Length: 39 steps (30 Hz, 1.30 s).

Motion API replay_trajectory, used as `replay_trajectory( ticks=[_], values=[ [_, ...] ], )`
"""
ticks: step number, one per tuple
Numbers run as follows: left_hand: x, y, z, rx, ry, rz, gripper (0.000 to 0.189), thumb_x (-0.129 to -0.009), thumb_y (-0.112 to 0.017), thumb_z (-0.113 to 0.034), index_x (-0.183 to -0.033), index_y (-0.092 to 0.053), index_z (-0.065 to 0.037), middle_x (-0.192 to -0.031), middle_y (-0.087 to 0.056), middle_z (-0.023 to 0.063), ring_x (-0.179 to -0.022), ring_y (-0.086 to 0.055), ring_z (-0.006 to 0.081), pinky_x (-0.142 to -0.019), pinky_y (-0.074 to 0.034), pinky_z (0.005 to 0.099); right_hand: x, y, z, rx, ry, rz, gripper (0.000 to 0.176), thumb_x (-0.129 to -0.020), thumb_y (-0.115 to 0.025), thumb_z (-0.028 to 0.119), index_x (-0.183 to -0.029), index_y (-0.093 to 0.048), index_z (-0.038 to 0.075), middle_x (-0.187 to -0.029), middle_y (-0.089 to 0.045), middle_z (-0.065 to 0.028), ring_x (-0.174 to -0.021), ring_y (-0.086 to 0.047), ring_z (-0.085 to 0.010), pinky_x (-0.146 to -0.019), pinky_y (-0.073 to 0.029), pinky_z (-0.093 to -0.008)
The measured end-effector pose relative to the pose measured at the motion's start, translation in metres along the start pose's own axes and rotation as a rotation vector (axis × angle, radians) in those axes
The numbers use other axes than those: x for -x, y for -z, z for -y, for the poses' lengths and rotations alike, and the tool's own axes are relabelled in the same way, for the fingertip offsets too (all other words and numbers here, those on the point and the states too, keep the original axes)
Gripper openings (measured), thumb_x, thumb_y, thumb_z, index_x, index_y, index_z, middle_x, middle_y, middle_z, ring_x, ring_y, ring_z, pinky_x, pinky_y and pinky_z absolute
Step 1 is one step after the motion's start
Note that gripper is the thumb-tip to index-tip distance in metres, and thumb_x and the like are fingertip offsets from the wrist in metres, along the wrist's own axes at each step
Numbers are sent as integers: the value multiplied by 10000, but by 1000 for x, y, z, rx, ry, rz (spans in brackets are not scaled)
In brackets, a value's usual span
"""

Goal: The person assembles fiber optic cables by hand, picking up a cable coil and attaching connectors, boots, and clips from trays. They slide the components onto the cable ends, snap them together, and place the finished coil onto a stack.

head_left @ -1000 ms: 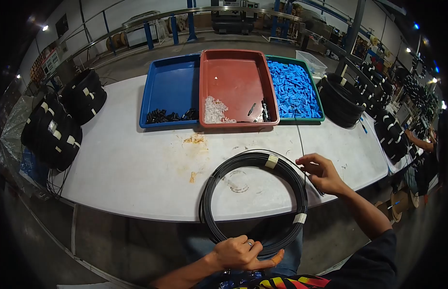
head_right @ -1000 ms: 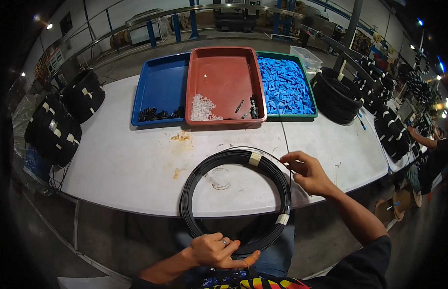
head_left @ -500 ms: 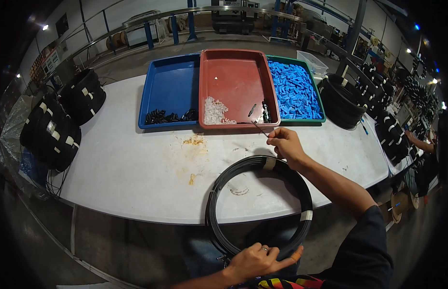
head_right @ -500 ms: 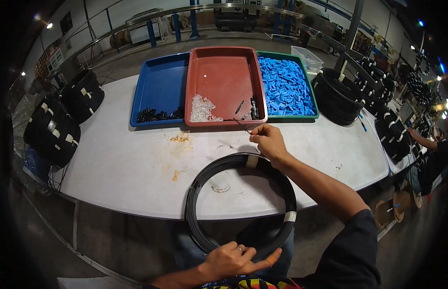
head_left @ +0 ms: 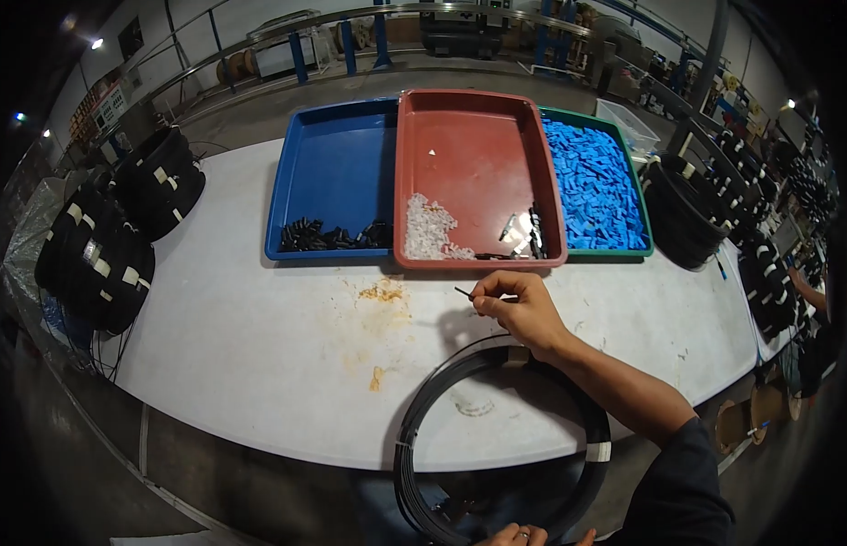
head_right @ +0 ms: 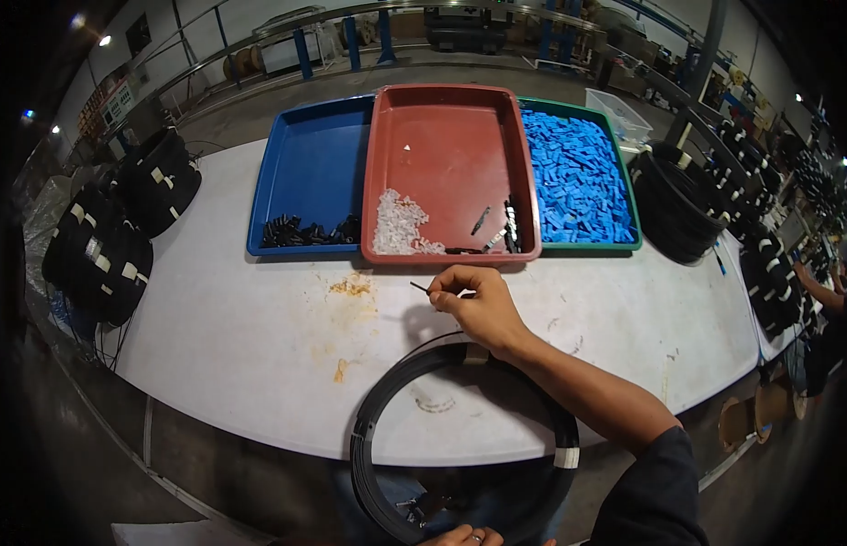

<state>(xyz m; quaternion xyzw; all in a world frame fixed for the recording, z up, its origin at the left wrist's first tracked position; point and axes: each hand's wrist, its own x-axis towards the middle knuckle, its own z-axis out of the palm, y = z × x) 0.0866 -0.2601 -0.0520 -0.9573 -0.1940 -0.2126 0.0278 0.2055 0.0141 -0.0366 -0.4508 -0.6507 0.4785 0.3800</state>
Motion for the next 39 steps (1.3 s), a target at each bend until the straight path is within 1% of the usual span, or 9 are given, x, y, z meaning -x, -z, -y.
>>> replay_trajectory(
  ticks=[6,8,11,12,13,14,16,24,39],
  values=[
    [8,20,32,397,4,248,547,-964,-482,-242,-1509,-447,-209,-978,-670,161,-769,-654,285,-704,-501,458,-21,-13,-3,164,41,168,121,-924,-729,94,-971,-760,-14,-862,-700,-17,-668,-546,-38,-587,-437,-219],
    [16,29,60,485,12,258,553,-960,-502,-247,-1508,-440,-205,-1051,-683,153,-809,-672,293,-742,-520,487,-25,-20,5,153,49,136,115,-873,-744,74,-959,-772,2,-712,-689,-46,-543,-485,-56,-525,-406,-274],
    [22,68,145,528,-35,183,636,-907,-610,-258,-1514,-426,-212,-1212,-683,127,-956,-698,308,-891,-516,465,-35,-24,7,130,104,154,117,-871,-742,58,-971,-770,4,-781,-702,-73,-584,-512,-89,-541,-409,-280],
    [19,98,183,332,7,196,658,-914,-633,-244,-1531,-404,-214,-1440,-567,214,-1239,-613,338,-1107,-391,399,-38,-26,8,158,153,160,118,-872,-739,58,-974,-769,6,-809,-705,-84,-606,-528,-105,-552,-419,-285],
    [17,74,212,293,116,-309,346,-865,-682,-129,-1208,-721,-154,-772,-653,-22,-624,-606,90,-537,-437,256,-40,-27,6,181,141,195,123,-865,-737,64,-970,-769,9,-861,-711,-107,-650,-561,-136,-583,-444,-298],
    [25,91,244,119,153,-118,214,-807,-752,-143,-1009,-745,-73,-897,-719,30,-749,-677,162,-586,-483,324,-41,-28,6,207,129,248,134,-849,-737,77,-959,-768,6,-867,-717,-122,-669,-598,-163,-610,-470,-309],
    [36,95,302,-119,269,-112,127,-807,-738,-108,-927,-748,-68,-921,-725,67,-798,-672,221,-690,-487,363,-41,-27,0,225,209,293,144,-839,-730,85,-951,-767,2,-874,-717,-132,-687,-637,-186,-620,-492,-313],
    [46,80,417,-52,721,-15,174,-847,-755,-149,-982,-745,-40,-892,-741,97,-871,-674,279,-799,-517,387,-42,-27,1,284,228,334,174,-829,-696,110,-948,-775,10,-887,-716,-147,-676,-683,-240,-588,-538,-323],
    [23,63,452,-153,676,-21,191,-807,-784,-87,-993,-767,-49,-988,-747,105,-942,-671,285,-860,-532,409,-40,-26,3,334,224,329,213,-826,-679,102,-986,-762,-11,-906,-702,-168,-677,-680,-256,-619,-552,-338]
  ],
)
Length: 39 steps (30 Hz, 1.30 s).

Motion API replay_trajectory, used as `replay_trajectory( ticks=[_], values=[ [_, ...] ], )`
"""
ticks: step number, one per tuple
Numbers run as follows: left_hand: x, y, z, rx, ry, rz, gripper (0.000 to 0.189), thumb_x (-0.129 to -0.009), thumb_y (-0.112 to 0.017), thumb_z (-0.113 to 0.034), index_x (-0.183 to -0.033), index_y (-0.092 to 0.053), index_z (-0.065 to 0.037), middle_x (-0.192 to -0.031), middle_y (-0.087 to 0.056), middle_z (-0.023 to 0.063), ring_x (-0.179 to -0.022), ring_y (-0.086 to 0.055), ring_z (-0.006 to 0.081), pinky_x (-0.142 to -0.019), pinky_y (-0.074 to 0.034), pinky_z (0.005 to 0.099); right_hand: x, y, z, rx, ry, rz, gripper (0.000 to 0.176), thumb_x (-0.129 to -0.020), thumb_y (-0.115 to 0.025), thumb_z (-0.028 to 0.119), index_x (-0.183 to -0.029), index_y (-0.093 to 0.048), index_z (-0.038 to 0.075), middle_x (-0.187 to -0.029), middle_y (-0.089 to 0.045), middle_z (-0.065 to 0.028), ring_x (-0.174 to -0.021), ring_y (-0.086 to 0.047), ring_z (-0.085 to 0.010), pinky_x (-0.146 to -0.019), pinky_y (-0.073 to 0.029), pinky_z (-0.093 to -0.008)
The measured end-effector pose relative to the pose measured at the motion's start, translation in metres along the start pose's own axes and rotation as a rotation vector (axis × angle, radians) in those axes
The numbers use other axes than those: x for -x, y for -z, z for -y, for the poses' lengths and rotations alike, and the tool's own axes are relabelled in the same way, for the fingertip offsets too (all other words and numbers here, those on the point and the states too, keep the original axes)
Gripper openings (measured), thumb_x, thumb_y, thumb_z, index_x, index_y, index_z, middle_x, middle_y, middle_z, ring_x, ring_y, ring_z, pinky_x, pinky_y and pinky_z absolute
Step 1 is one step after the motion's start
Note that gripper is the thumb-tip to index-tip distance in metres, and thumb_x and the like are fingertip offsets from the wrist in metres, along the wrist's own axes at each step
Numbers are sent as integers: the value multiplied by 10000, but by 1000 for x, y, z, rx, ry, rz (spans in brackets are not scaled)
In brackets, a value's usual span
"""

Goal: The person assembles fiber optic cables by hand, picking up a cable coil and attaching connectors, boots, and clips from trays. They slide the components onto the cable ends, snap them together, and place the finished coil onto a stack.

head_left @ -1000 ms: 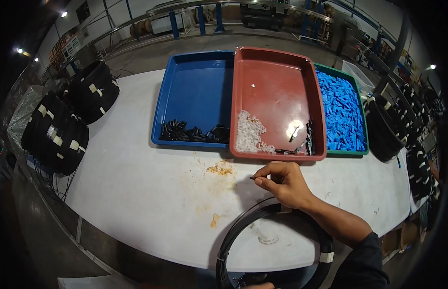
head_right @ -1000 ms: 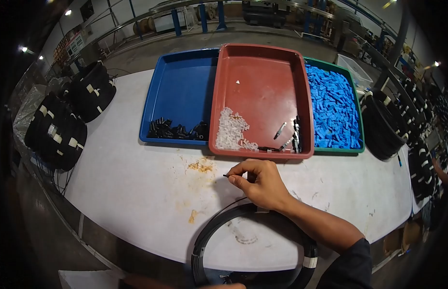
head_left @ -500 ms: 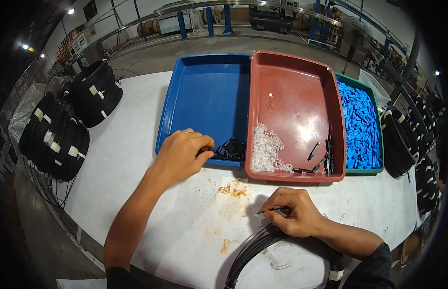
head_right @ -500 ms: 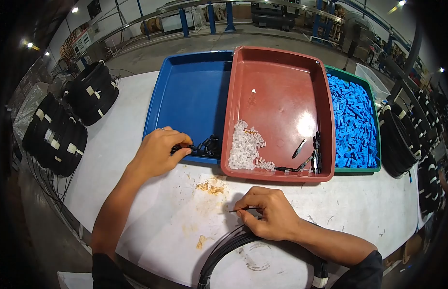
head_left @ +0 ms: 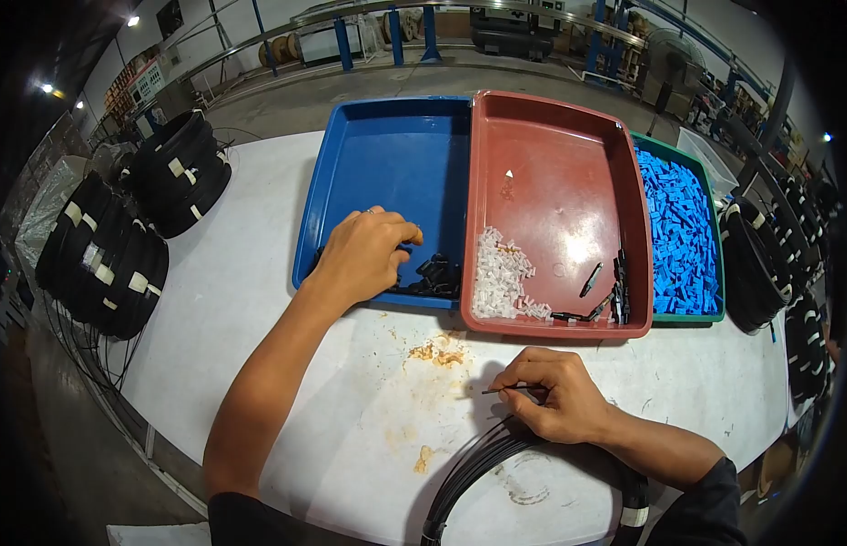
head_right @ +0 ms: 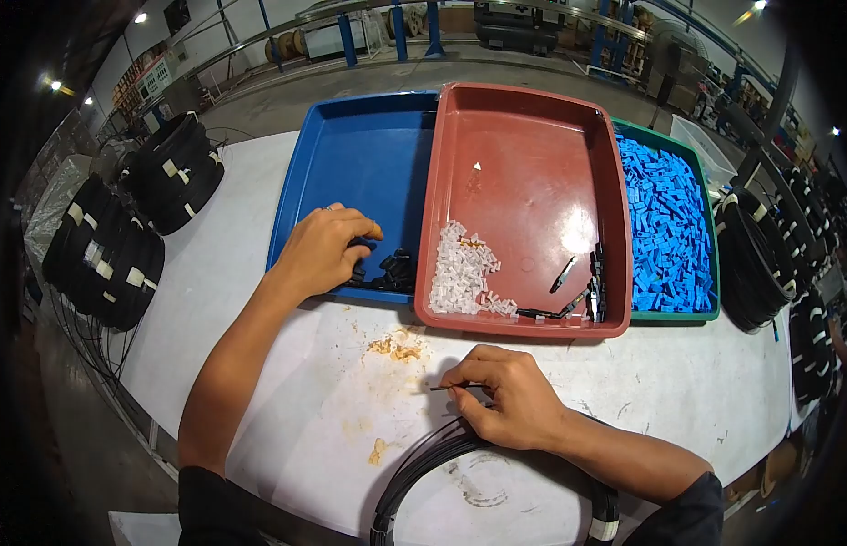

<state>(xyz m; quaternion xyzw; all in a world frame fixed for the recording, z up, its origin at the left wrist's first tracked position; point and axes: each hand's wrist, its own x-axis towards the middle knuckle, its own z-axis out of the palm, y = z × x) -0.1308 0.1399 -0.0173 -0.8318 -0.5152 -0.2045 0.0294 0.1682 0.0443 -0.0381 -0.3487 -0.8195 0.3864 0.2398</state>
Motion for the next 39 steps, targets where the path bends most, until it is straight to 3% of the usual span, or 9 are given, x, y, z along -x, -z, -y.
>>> replay_trajectory(
  ticks=[8,15,18,21,25,27,34,37,39],
  values=[
    [-1,-9,-13,34,137,147,243,-800,-817,-164,-1016,-774,-61,-982,-750,111,-949,-676,291,-876,-534,414,6,5,14,121,15,-45,223,-831,-679,45,-1028,-770,-4,-896,-680,-150,-700,-681,-230,-596,-539,-336],
    [6,-12,-18,85,44,-38,167,-794,-786,-55,-949,-728,-25,-953,-728,125,-918,-683,286,-820,-537,402,22,28,21,72,-81,-186,126,-876,-735,33,-987,-721,-26,-875,-664,-153,-738,-665,-263,-685,-551,-367],
    [9,-4,-42,324,14,-179,140,-803,-758,-17,-932,-706,-3,-883,-732,115,-726,-705,216,-667,-540,307,33,39,11,-73,-172,-303,82,-888,-731,48,-936,-712,-15,-857,-694,-109,-744,-642,-192,-690,-522,-327],
    [16,-4,-82,500,-7,-285,132,-810,-759,-33,-927,-709,3,-838,-745,95,-721,-714,157,-671,-544,278,42,41,-3,-198,-230,-389,63,-883,-727,51,-909,-713,-4,-785,-682,-64,-709,-580,-137,-662,-471,-291],
    [30,-13,-142,685,6,-222,133,-835,-750,-50,-954,-734,6,-824,-743,75,-756,-707,119,-709,-544,261,58,28,-25,-123,-35,-673,48,-854,-733,45,-885,-721,10,-790,-647,-49,-677,-521,-136,-622,-423,-293],
    [38,-32,-166,876,51,-217,175,-849,-739,-54,-1007,-746,21,-839,-743,81,-747,-683,123,-712,-531,262,68,27,-33,-15,56,-677,62,-849,-730,75,-879,-723,21,-801,-631,-65,-667,-536,-154,-610,-426,-300],
    [50,-50,-200,781,-30,-221,157,-815,-734,-3,-971,-748,10,-833,-738,101,-694,-674,148,-655,-533,277,74,28,-33,67,150,-698,62,-819,-702,84,-827,-695,23,-796,-636,-85,-727,-614,-235,-680,-446,-357],
    [50,-51,-198,729,-35,-230,154,-818,-732,0,-971,-745,14,-852,-743,107,-718,-693,155,-659,-539,277,74,28,-42,131,199,-704,63,-824,-720,84,-851,-711,28,-786,-627,-55,-705,-545,-165,-607,-400,-303],
    [50,-52,-198,757,-28,-233,166,-818,-746,-22,-982,-753,1,-840,-741,86,-694,-670,145,-679,-528,278,74,28,-39,123,170,-688,64,-815,-713,93,-841,-705,34,-790,-632,-63,-730,-582,-201,-650,-403,-337]
  ],
)
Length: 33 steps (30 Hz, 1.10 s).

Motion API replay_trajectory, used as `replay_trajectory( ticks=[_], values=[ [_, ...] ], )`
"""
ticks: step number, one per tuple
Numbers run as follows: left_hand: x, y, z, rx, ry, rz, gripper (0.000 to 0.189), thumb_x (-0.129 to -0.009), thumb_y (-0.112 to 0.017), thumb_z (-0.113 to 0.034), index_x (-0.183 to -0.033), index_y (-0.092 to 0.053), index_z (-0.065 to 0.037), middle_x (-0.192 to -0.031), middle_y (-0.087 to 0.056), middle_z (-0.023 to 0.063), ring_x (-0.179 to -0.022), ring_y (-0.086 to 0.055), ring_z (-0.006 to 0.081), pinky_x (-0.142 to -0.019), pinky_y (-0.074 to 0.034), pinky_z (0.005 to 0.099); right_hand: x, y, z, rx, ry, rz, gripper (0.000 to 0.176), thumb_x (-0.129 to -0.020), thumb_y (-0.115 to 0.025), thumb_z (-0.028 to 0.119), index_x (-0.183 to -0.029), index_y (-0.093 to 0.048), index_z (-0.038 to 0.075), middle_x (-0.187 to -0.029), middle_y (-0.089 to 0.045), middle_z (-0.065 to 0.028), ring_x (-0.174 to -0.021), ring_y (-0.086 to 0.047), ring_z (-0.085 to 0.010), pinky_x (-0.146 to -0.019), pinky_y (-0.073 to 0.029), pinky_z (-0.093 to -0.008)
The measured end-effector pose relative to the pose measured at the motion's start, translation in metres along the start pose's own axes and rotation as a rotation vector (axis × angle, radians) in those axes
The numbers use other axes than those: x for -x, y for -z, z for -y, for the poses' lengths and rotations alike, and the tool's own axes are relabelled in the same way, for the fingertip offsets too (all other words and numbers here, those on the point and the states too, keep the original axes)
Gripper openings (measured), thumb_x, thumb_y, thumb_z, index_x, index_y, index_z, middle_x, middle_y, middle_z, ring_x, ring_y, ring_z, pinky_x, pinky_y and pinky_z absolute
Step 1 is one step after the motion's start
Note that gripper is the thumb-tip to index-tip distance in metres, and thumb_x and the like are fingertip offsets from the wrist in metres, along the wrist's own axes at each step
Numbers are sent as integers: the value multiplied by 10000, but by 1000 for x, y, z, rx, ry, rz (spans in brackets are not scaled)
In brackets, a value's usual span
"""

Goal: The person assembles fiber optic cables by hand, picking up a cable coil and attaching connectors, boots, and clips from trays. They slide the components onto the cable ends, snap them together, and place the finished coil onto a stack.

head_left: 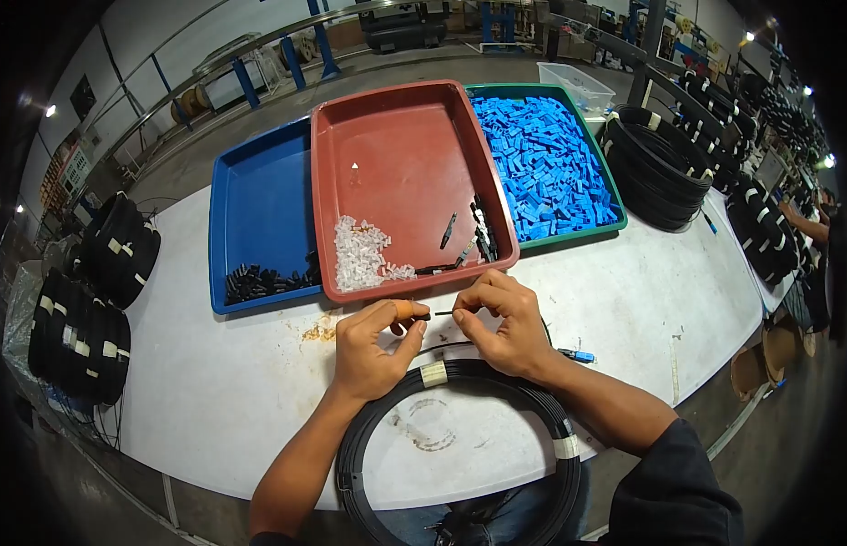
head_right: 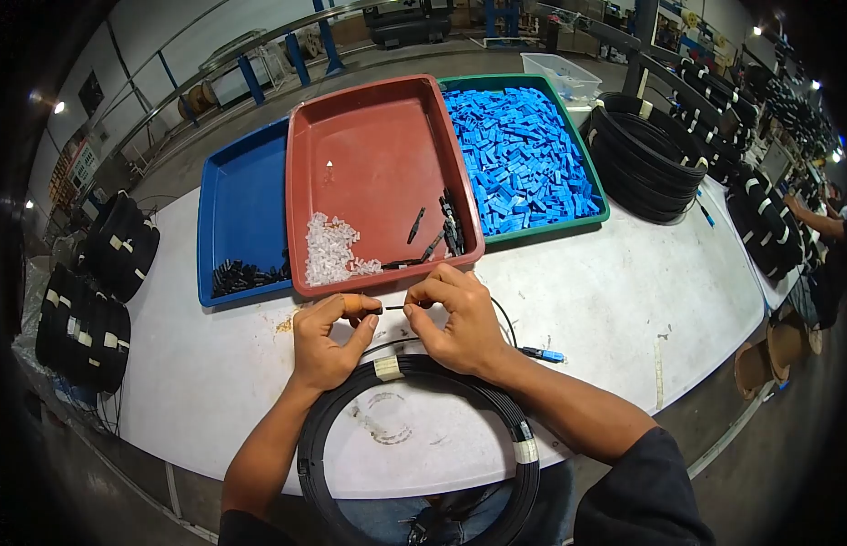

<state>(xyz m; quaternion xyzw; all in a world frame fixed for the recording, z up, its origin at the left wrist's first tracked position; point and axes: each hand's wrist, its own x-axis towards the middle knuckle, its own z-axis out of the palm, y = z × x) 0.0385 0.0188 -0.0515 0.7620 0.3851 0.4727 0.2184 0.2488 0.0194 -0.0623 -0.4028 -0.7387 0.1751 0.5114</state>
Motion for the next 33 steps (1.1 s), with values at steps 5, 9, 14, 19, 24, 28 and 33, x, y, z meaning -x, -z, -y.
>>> replay_trajectory(
  ticks=[5,9,14,19,24,28,33],
  values=[
    [0,-1,2,21,-11,43,168,-815,-748,-10,-983,-752,5,-868,-744,96,-708,-670,145,-667,-530,271,0,-1,1,-12,-27,68,66,-805,-707,95,-832,-697,36,-796,-637,-77,-756,-620,-245,-699,-420,-380],
    [1,1,5,24,-50,63,175,-827,-738,-5,-1002,-746,-7,-927,-742,108,-750,-697,193,-669,-547,289,-2,0,4,4,-36,104,60,-809,-707,66,-854,-700,28,-831,-638,-95,-759,-622,-258,-689,-464,-374],
    [2,13,10,-36,-132,109,196,-852,-718,-14,-1044,-741,-44,-1005,-702,88,-852,-703,242,-740,-568,343,-5,-1,10,65,-2,128,71,-822,-713,11,-892,-708,17,-895,-638,-102,-788,-632,-246,-667,-496,-332],
    [6,66,35,-426,-300,183,185,-809,-705,-40,-986,-736,-82,-990,-689,58,-851,-676,223,-730,-512,362,-8,-5,14,129,-38,184,155,-793,-731,-41,-942,-726,4,-901,-626,-105,-775,-616,-216,-671,-494,-318],
    [-2,149,84,-644,-192,109,167,-799,-682,-8,-935,-758,-69,-1006,-704,55,-904,-685,226,-806,-508,366,-11,-9,17,133,-29,257,164,-787,-743,-64,-937,-735,0,-897,-634,-104,-757,-624,-213,-678,-503,-320],
    [-18,203,124,-618,-6,95,235,-871,-651,32,-1053,-765,-63,-1135,-724,101,-1016,-687,267,-946,-534,392,-13,-11,22,206,-24,306,173,-777,-776,-54,-933,-757,18,-866,-647,-100,-766,-650,-234,-685,-515,-333],
    [-37,244,134,-439,158,29,313,-913,-621,28,-1186,-727,-81,-1085,-745,128,-1086,-665,262,-963,-533,379,-12,-13,24,213,-104,322,177,-771,-771,-58,-931,-762,16,-859,-655,-97,-782,-660,-232,-699,-522,-328]
  ],
)
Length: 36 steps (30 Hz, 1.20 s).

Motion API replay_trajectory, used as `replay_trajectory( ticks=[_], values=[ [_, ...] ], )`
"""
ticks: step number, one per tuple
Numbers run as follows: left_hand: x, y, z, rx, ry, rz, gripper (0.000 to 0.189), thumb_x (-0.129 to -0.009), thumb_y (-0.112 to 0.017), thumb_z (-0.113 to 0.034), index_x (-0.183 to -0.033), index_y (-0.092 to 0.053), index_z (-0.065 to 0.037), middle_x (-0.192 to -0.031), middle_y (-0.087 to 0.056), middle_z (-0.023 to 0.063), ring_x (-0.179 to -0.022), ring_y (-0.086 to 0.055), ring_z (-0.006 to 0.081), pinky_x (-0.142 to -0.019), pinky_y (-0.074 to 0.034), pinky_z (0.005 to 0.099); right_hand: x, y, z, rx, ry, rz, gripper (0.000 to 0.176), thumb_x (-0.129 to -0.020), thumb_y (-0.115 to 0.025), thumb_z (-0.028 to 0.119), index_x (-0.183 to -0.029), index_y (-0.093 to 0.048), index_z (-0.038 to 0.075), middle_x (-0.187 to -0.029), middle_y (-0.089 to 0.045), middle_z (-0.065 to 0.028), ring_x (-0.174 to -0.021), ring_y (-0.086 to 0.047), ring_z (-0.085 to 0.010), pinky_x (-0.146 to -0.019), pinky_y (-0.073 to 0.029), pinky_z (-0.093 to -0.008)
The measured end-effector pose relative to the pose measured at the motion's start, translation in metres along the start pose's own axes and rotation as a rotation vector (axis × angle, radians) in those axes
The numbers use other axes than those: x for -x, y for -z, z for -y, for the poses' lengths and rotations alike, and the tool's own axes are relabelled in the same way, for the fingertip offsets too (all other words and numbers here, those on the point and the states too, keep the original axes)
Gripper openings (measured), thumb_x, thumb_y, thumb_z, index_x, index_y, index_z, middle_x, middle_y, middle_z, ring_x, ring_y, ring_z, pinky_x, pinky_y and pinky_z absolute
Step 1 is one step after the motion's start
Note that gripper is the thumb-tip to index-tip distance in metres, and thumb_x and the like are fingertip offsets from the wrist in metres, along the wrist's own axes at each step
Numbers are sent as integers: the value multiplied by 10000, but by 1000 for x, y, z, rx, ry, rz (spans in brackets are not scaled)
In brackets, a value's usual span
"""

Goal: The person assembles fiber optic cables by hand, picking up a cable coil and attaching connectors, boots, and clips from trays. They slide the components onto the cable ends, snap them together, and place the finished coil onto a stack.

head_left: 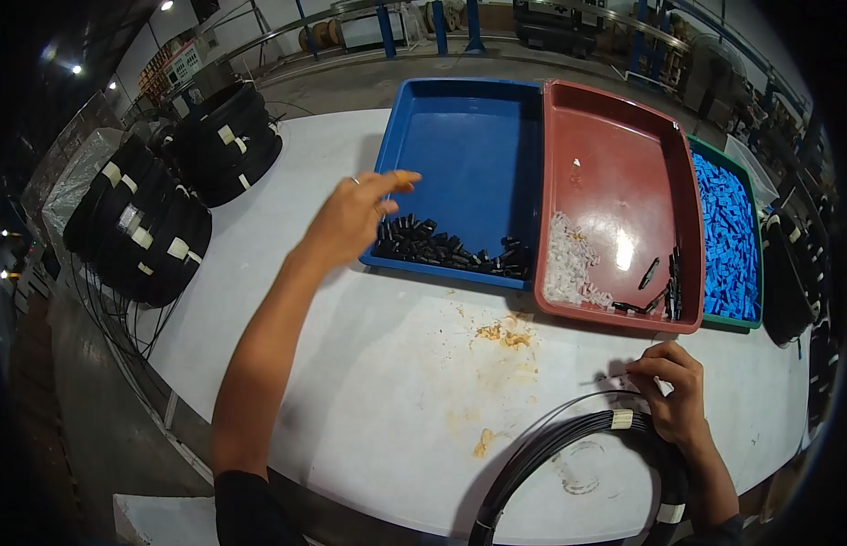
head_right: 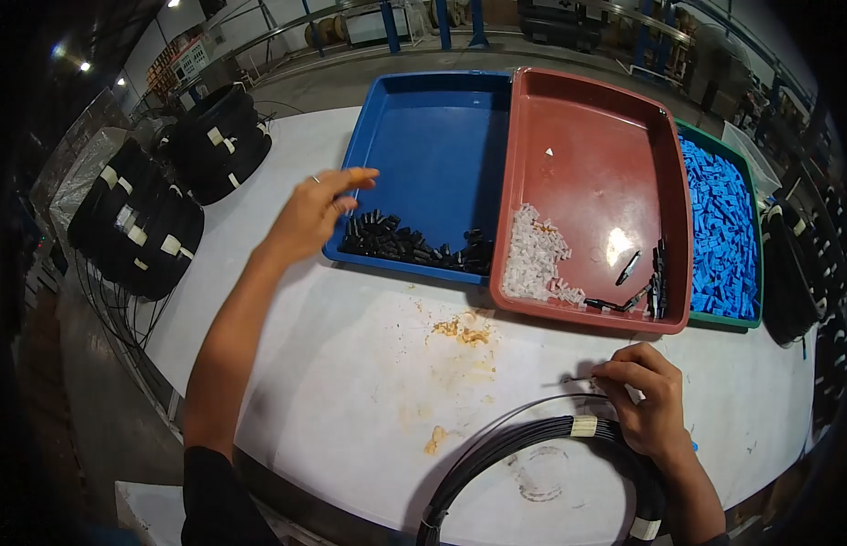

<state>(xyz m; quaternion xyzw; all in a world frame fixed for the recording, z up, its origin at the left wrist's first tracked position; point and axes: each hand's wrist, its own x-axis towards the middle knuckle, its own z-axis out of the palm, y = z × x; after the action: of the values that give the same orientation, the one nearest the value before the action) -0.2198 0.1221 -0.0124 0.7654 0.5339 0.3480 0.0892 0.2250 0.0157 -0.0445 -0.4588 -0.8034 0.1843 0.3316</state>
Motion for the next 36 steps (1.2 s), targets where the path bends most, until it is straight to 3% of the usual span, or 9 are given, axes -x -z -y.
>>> replay_trajectory(
  ticks=[3,6,10,12,18,21,28,30,36],
  values=[
    [-11,20,9,-181,9,-29,291,-913,-623,23,-1158,-739,-83,-1023,-747,131,-1039,-666,269,-936,-531,397,1,1,-2,6,-38,8,178,-768,-763,-62,-931,-762,10,-855,-655,-99,-780,-660,-226,-703,-524,-323],
    [-11,30,4,-423,26,189,217,-875,-645,-1,-1039,-773,-60,-921,-744,107,-859,-642,267,-849,-505,394,3,2,-4,11,-75,29,170,-770,-757,-61,-927,-762,4,-856,-654,-103,-778,-659,-219,-699,-522,-318],
    [-20,22,-4,-713,-128,449,252,-855,-616,22,-1012,-788,-74,-899,-741,97,-882,-631,257,-870,-494,403,2,3,-4,22,-59,49,167,-770,-759,-58,-925,-764,4,-857,-656,-101,-777,-658,-214,-694,-521,-314],
    [-22,11,-4,-742,-152,571,363,-842,-583,48,-1109,-773,-108,-968,-740,101,-911,-620,259,-897,-492,421,2,2,-2,5,-93,49,163,-771,-761,-55,-923,-767,5,-857,-657,-101,-776,-658,-212,-688,-520,-313],
    [-31,1,-9,-290,-122,323,438,-888,-597,49,-1274,-690,-136,-1160,-728,97,-1028,-640,261,-960,-513,398,5,2,-8,3,-86,29,161,-776,-761,-52,-923,-772,11,-852,-659,-101,-771,-658,-211,-683,-519,-312],
    [-40,14,-26,-381,8,343,356,-906,-620,28,-1217,-711,-118,-1167,-733,82,-1059,-656,261,-962,-522,385,4,3,-8,-8,-76,29,159,-780,-758,-50,-925,-773,11,-849,-661,-101,-771,-658,-211,-682,-518,-315],
    [-40,22,-25,-482,-18,420,269,-906,-671,-27,-1157,-735,-100,-1102,-754,76,-1048,-676,245,-954,-527,386,5,2,-10,-25,-87,25,156,-787,-752,-51,-927,-775,15,-851,-664,-100,-769,-657,-209,-676,-514,-319],
    [-37,21,-34,-476,75,455,252,-906,-679,-44,-1146,-740,-92,-1093,-755,85,-1053,-678,248,-953,-527,388,5,2,-10,-58,-113,33,162,-787,-753,-52,-931,-777,17,-850,-663,-99,-765,-657,-209,-673,-514,-320],
    [-33,3,-24,-499,-11,448,217,-900,-707,-98,-1111,-752,-78,-1093,-753,93,-1033,-688,260,-942,-532,389,4,2,-8,-51,-107,28,159,-787,-753,-54,-931,-773,11,-841,-661,-96,-762,-656,-208,-672,-513,-322]
  ],
)
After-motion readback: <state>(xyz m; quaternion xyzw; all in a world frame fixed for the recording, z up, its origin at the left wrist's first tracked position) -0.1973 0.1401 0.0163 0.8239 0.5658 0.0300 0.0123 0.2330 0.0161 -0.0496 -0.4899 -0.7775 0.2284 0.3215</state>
